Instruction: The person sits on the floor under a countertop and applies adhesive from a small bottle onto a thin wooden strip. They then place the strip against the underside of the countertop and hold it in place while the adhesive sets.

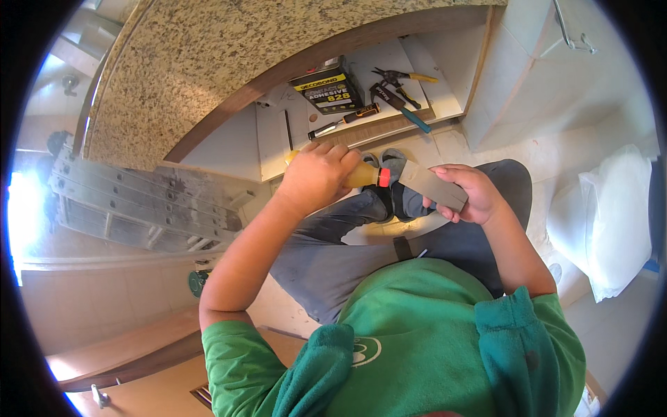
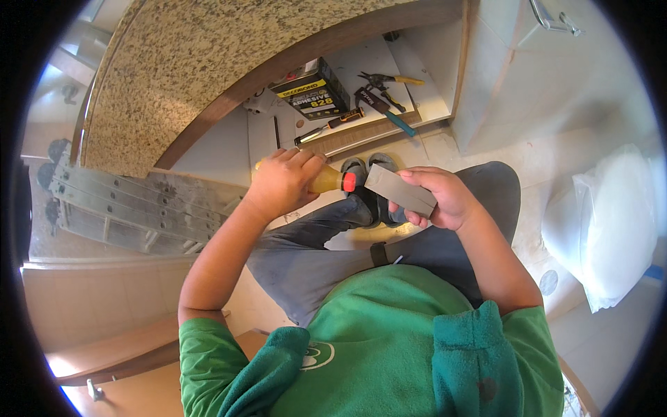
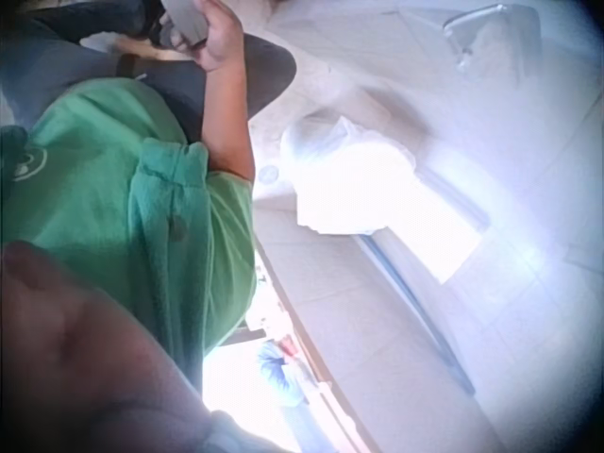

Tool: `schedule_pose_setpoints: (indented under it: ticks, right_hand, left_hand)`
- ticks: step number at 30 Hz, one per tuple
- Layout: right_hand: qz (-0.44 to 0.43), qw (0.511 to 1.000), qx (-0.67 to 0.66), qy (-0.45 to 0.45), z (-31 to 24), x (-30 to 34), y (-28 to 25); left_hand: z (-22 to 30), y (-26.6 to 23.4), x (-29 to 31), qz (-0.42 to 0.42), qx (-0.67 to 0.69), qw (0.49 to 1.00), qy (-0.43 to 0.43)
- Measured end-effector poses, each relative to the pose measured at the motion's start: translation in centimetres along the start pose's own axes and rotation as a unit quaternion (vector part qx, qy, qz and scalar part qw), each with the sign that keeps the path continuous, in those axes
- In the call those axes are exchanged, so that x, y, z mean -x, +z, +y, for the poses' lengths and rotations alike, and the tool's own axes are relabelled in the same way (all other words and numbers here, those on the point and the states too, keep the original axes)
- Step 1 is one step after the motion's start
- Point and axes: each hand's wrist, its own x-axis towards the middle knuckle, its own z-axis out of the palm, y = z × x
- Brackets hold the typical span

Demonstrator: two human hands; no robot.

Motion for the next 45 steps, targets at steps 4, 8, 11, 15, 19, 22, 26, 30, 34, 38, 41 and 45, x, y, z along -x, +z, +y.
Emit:
schedule_pose_setpoints:
  ticks: [4, 8, 11, 15, 19, 22, 26, 30, 34, 38, 41, 45]
  right_hand:
    - [-0.002, 1.0, -0.01, 0.011, -0.1, 0.2, 0.8]
    - [-0.038, 0.999, 0.0, 0.012, -0.1, 0.1, 0.7]
    - [-0.037, 0.999, -0.013, 0.005, -0.1, 0.1, 1.1]
    - [-0.041, 0.999, -0.019, 0.004, -0.1, 0.0, 1.1]
    - [-0.046, 0.999, -0.018, -0.002, -0.3, -0.2, 0.9]
    - [-0.05, 0.999, -0.019, -0.002, -0.5, -0.1, 1.1]
    - [-0.052, 0.998, -0.018, 0.0, -0.6, 0.0, 1.4]
    - [-0.056, 0.998, -0.017, 0.002, -0.7, 0.0, 1.5]
    - [-0.059, 0.998, -0.016, 0.0, -0.8, -0.2, 1.5]
    - [-0.066, 0.998, -0.014, -0.001, -1.0, -0.2, 1.4]
    - [-0.064, 0.998, -0.007, 0.0, -1.1, -0.1, 1.6]
    - [-0.063, 0.998, -0.006, 0.003, -1.3, -0.1, 1.8]
  left_hand:
    - [-0.5, -1.8, -0.8, 0.006, -0.032, 0.998, 0.046]
    - [-0.7, -2.7, -1.3, 0.008, -0.046, 0.996, 0.071]
    - [-0.4, -3.3, -1.6, -0.01, -0.043, 0.996, 0.078]
    - [-0.2, -3.6, -1.8, -0.045, -0.04, 0.996, 0.068]
    - [-0.2, -4.0, -1.8, -0.067, -0.041, 0.995, 0.057]
    - [-0.1, -4.3, -1.8, -0.076, -0.04, 0.995, 0.052]
    - [0.0, -4.6, -1.9, -0.089, -0.046, 0.994, 0.046]
    - [0.3, -5.1, -2.1, -0.107, -0.05, 0.992, 0.038]
    - [0.5, -5.3, -2.2, -0.112, -0.047, 0.992, 0.038]
    - [0.5, -5.5, -2.4, -0.111, -0.047, 0.992, 0.043]
    - [0.5, -5.6, -2.4, -0.12, -0.051, 0.991, 0.042]
    - [0.4, -5.8, -2.3, -0.127, -0.047, 0.99, 0.038]
